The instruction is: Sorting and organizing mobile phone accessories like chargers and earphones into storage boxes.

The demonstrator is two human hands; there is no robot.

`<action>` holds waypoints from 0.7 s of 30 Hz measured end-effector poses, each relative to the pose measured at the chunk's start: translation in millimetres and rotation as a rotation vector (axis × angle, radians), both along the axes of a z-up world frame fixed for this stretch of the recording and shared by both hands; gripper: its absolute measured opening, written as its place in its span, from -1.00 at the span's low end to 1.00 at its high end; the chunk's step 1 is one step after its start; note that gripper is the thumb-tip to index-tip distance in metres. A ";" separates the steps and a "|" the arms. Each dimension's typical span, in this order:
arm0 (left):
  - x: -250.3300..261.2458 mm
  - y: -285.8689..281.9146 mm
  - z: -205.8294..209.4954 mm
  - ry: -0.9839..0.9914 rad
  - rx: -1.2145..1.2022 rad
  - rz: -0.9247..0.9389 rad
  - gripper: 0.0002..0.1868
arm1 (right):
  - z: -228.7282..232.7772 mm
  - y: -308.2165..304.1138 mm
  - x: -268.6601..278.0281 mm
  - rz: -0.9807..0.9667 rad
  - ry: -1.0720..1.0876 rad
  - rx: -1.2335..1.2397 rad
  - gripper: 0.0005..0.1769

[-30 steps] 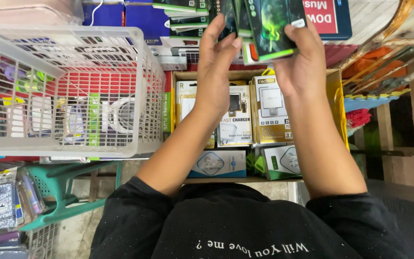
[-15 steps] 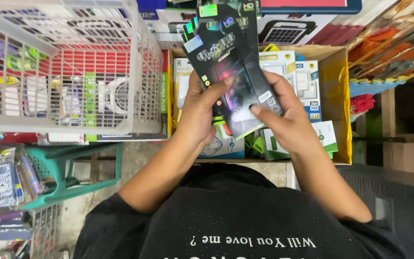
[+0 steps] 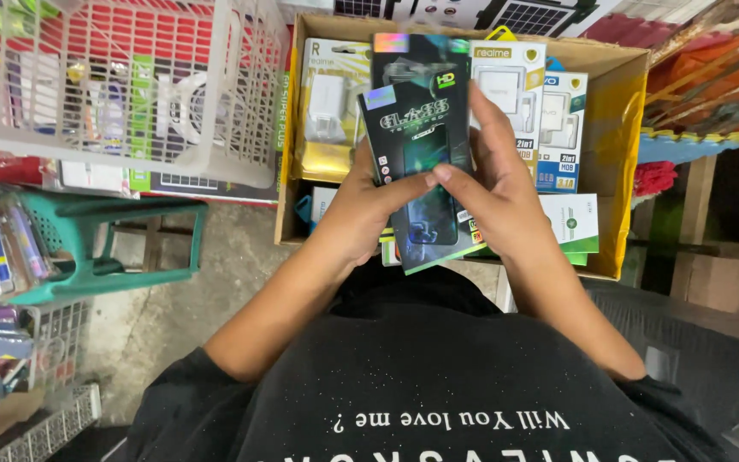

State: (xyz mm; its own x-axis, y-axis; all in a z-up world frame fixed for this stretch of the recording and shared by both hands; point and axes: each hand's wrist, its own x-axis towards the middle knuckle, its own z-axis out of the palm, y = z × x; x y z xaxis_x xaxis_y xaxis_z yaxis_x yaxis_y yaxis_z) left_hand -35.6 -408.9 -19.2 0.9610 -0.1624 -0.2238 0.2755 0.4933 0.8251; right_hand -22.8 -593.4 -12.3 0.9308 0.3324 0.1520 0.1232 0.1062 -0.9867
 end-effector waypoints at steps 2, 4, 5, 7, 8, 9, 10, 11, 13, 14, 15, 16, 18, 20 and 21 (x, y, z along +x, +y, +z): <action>-3.4 -3.1 -4.6 0.056 0.007 -0.007 -0.27 | -5.5 -6.2 -2.2 0.008 0.037 -0.020 -0.08; -5.6 -4.4 -9.7 0.062 -0.024 -0.047 -0.31 | -11.3 -12.4 -3.1 0.031 0.006 -0.089 -0.08; -6.3 -4.1 -8.9 0.066 -0.022 -0.048 -0.31 | -8.4 -11.8 -4.1 0.031 0.010 -0.088 -0.08; -6.9 -2.3 -6.7 0.132 -0.284 -0.069 -0.39 | -1.7 -9.7 -5.7 0.040 -0.180 -0.247 0.12; -7.7 -0.5 -7.1 0.136 -0.283 -0.072 -0.39 | 0.5 -7.1 -7.8 0.037 -0.176 -0.246 0.12; -7.2 1.6 -7.4 0.150 -0.372 -0.098 -0.44 | 3.3 -4.1 -8.8 0.036 -0.206 -0.265 0.17; -6.7 4.5 -7.3 0.164 -0.461 -0.124 -0.47 | 6.3 -0.4 -9.7 0.035 -0.236 -0.284 0.22; -6.2 6.5 -8.5 0.164 -0.461 -0.127 -0.47 | 6.4 2.8 -10.5 0.032 -0.236 -0.285 0.22; -6.2 12.3 -11.2 0.134 -0.402 -0.057 -0.48 | 6.0 11.0 -13.2 0.009 -0.012 -0.071 0.05; -7.0 14.2 -11.5 0.136 -0.402 -0.060 -0.48 | 4.0 15.1 -14.0 0.004 -0.010 -0.071 0.05; -6.6 15.9 -11.2 0.107 -0.361 -0.052 -0.45 | 3.2 19.2 -13.9 -0.048 0.000 -0.026 -0.05; -6.0 18.2 -10.4 0.078 -0.321 -0.044 -0.41 | 2.8 23.8 -13.4 -0.101 0.008 0.018 -0.16; -3.7 23.8 -9.0 0.048 -0.303 -0.039 -0.36 | 1.1 31.8 -11.9 -0.155 0.068 0.053 -0.30; -3.9 31.3 -12.1 0.026 -0.287 -0.027 -0.30 | 2.2 41.6 -11.4 -0.202 0.138 0.086 -0.44; -6.1 36.5 -15.6 -0.005 -0.175 -0.018 -0.29 | 3.8 48.1 -12.6 -0.228 0.163 0.077 -0.51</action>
State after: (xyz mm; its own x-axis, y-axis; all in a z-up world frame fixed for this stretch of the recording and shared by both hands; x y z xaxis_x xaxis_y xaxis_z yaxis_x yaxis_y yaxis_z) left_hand -41.7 -372.4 -34.9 0.9587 -0.2156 -0.1856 0.2815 0.6243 0.7287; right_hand -35.5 -545.3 -8.5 0.9944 0.1052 0.0106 -0.0074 0.1691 -0.9856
